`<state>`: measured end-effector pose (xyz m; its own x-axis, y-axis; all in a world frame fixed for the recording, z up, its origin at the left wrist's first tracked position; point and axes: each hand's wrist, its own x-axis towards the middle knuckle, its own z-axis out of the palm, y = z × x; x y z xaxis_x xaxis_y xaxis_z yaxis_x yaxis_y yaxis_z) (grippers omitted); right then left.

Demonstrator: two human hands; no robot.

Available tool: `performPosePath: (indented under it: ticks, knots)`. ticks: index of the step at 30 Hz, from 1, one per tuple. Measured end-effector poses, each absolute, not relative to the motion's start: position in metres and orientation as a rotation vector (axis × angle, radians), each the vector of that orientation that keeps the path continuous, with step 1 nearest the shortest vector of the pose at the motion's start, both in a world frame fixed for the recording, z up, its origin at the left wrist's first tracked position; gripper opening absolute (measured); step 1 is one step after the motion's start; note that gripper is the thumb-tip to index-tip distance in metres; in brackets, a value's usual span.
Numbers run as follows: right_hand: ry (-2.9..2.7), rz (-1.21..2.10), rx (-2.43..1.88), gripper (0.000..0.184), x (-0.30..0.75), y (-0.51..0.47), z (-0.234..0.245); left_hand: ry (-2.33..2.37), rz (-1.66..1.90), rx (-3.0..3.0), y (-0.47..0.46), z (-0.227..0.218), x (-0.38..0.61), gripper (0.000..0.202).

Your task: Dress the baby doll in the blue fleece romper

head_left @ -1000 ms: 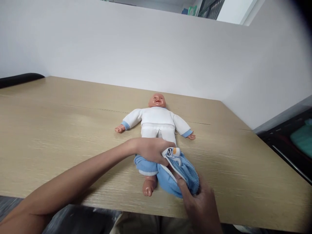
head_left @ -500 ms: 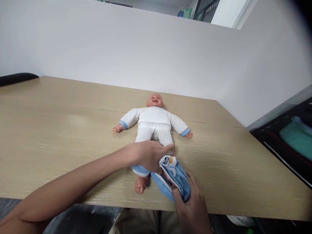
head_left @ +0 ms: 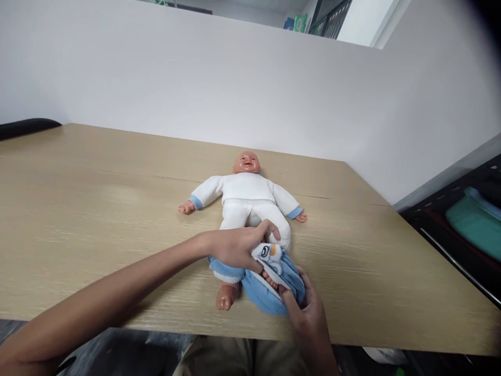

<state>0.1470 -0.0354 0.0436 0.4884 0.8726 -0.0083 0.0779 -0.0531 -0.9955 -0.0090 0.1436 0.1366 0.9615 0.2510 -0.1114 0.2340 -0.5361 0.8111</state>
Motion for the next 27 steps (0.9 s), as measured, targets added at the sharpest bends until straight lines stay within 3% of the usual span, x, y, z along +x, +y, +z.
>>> performPosePath:
  ticks: [4,11,19,21,27]
  knots:
    - [-1.112,0.618,-1.525,0.028,0.157,-0.030,0.047,0.366,0.129,2.179,0.140,0.133,-0.016,0.059]
    - [-0.929,0.902,-1.382,0.059,0.163,-0.022,0.041,0.572,0.194,2.346,0.128,0.130,-0.017,0.057]
    - [-0.965,0.925,-1.356,0.068,0.157,-0.027,0.052,0.418,0.199,2.026,0.134,0.129,-0.021,0.070]
    - [-1.067,0.832,-1.376,0.061,0.163,-0.025,0.052,0.416,0.245,1.962,0.132,0.129,-0.024,0.069]
    - [-1.492,0.672,-1.459,0.016,0.202,0.003,0.070,0.401,0.341,1.977,0.133,0.131,-0.034,0.061]
